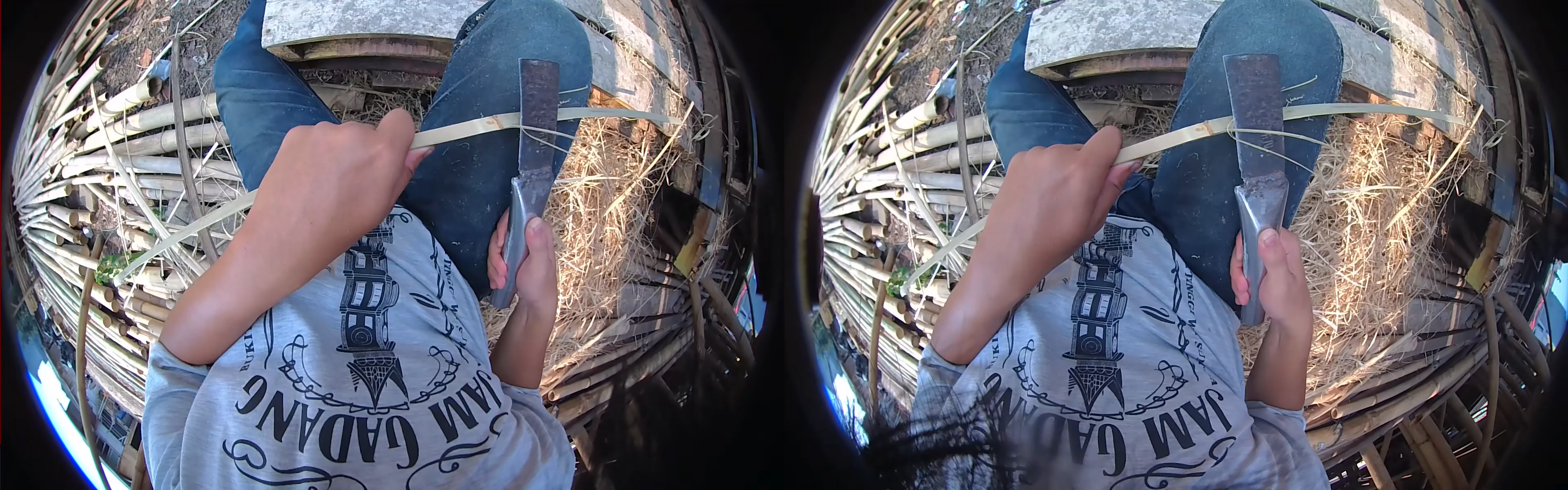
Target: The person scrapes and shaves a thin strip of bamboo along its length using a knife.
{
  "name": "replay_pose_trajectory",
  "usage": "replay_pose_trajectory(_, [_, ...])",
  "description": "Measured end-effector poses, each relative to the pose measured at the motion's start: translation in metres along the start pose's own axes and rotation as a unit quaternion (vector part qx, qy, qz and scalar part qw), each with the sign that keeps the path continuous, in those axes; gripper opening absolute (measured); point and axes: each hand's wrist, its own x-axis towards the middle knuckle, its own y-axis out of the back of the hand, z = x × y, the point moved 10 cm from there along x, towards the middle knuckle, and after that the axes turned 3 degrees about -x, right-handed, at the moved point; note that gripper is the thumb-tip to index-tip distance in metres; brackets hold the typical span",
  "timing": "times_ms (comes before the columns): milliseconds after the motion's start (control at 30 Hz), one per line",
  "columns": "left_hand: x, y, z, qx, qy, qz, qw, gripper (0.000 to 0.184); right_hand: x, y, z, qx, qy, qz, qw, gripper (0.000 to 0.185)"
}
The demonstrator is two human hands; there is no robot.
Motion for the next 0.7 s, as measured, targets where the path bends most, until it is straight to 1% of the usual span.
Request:
replay_pose_trajectory(133, [0.002,0.002,0.000,-0.001,-0.001,0.005,1.000,0.022,0.002,-0.001,0.000,0.004,-0.013,-0.011,1.000,0.059])
replay_pose_trajectory(233, [0.002,0.002,0.001,-0.010,-0.015,0.018,1.000,0.023,0.001,-0.003,0.000,-0.018,-0.013,0.016,1.000,0.058])
replay_pose_trajectory(300, [0.002,-0.001,-0.001,-0.009,-0.007,0.011,1.000,0.023,-0.002,0.001,-0.006,-0.094,0.015,0.077,0.993,0.057])
replay_pose_trajectory(333, [0.002,-0.001,0.000,-0.009,-0.009,0.011,1.000,0.023,-0.002,0.003,-0.006,-0.094,0.016,0.078,0.992,0.057])
replay_pose_trajectory(400, [0.002,-0.002,-0.001,-0.010,-0.009,0.007,1.000,0.022,-0.001,0.000,-0.004,-0.054,0.004,0.037,0.998,0.056])
replay_pose_trajectory(433, [0.002,-0.001,0.000,-0.010,-0.010,0.006,1.000,0.022,-0.001,0.002,-0.004,-0.053,0.004,0.039,0.998,0.056])
replay_pose_trajectory(500, [0.003,0.002,0.001,-0.008,-0.008,0.001,1.000,0.022,0.001,-0.001,0.000,-0.004,-0.011,-0.007,1.000,0.057])
replay_pose_trajectory(633, [0.005,0.004,0.002,-0.005,-0.008,0.004,1.000,0.023,0.003,0.002,0.002,0.006,-0.025,-0.005,1.000,0.058])
replay_pose_trajectory(700, [0.004,0.005,0.005,-0.016,-0.024,0.023,0.999,0.023,0.003,0.002,0.005,0.034,-0.025,-0.019,0.999,0.059])
